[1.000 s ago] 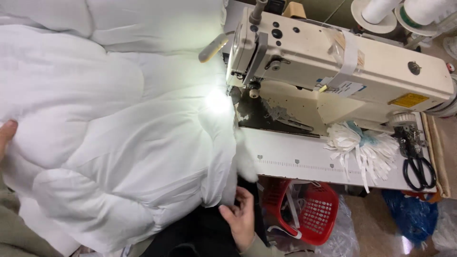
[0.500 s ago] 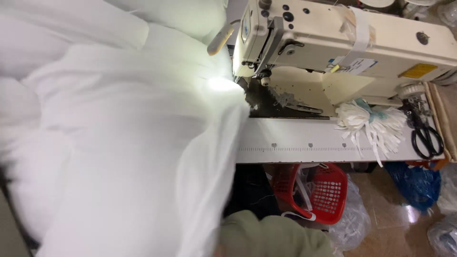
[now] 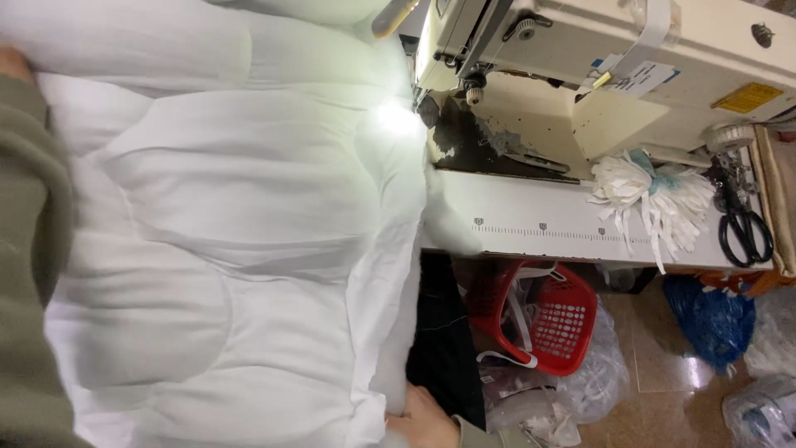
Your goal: Sewing the edges of a white quilted fabric using an industrial sewing machine and adjusting the seam with a small tool.
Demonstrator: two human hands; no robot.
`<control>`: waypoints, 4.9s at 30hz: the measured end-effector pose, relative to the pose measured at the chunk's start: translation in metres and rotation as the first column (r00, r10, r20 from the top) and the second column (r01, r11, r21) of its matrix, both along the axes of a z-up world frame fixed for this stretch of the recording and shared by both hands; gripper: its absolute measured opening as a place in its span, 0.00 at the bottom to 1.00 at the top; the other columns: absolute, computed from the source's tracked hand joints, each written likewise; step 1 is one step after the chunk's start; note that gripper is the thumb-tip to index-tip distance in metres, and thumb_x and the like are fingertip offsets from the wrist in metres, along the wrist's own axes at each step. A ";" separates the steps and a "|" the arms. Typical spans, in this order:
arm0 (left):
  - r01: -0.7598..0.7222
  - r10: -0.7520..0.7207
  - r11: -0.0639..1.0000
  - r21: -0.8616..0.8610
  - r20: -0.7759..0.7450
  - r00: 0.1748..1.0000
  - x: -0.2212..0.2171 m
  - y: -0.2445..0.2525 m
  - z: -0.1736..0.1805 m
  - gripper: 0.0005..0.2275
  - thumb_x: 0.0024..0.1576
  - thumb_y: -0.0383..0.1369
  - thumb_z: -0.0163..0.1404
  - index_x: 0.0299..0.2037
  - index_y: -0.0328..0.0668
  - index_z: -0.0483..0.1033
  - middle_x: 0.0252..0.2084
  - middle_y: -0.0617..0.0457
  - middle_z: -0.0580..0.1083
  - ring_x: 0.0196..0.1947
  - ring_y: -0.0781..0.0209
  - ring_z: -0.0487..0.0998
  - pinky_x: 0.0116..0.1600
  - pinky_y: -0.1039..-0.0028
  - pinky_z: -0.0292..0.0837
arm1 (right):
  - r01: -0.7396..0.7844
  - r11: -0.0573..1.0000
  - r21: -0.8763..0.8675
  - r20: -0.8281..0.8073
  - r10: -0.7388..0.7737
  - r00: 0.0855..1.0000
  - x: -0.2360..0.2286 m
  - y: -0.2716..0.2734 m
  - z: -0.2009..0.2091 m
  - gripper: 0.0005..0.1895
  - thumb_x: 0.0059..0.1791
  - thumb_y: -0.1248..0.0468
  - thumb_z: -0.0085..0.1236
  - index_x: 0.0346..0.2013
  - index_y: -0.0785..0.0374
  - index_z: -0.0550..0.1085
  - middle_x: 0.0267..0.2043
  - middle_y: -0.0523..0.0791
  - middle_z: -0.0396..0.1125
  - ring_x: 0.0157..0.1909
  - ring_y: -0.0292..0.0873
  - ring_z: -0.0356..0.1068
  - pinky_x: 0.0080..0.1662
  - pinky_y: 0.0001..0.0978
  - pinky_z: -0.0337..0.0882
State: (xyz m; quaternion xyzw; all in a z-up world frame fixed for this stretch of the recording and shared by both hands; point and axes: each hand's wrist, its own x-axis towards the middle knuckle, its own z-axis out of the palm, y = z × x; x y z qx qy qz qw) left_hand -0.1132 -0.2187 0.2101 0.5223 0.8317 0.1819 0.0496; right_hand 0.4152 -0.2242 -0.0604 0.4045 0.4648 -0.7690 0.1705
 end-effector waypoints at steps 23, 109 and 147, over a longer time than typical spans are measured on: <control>-0.173 0.032 0.981 0.092 0.795 0.606 0.102 0.178 -0.230 0.25 0.49 0.48 0.69 0.49 0.38 0.81 0.36 0.41 0.81 0.26 0.57 0.82 0.27 0.73 0.80 | 0.688 0.495 0.530 -0.661 -0.267 0.701 -0.241 0.191 0.077 0.24 0.61 0.58 0.39 0.64 0.74 0.67 0.66 0.63 0.63 0.71 0.58 0.59 0.69 0.53 0.58; 0.149 0.002 0.944 0.293 -0.459 0.889 0.170 0.208 -0.254 0.08 0.48 0.30 0.55 0.36 0.51 0.70 0.29 0.56 0.65 0.33 0.54 0.72 0.34 0.68 0.70 | 0.235 -0.428 0.873 -0.337 -0.179 0.924 -0.205 0.234 0.005 0.19 0.41 0.64 0.57 0.45 0.48 0.83 0.26 0.41 0.65 0.30 0.44 0.74 0.31 0.34 0.74; -0.342 -0.003 0.892 0.297 0.759 0.651 0.121 0.123 -0.191 0.14 0.46 0.21 0.50 0.42 0.43 0.75 0.36 0.45 0.72 0.44 0.50 0.74 0.54 0.64 0.70 | 0.518 0.319 0.794 -0.461 -0.241 0.854 -0.265 0.208 0.072 0.10 0.47 0.48 0.69 0.33 0.48 0.84 0.23 0.39 0.75 0.27 0.36 0.72 0.34 0.29 0.73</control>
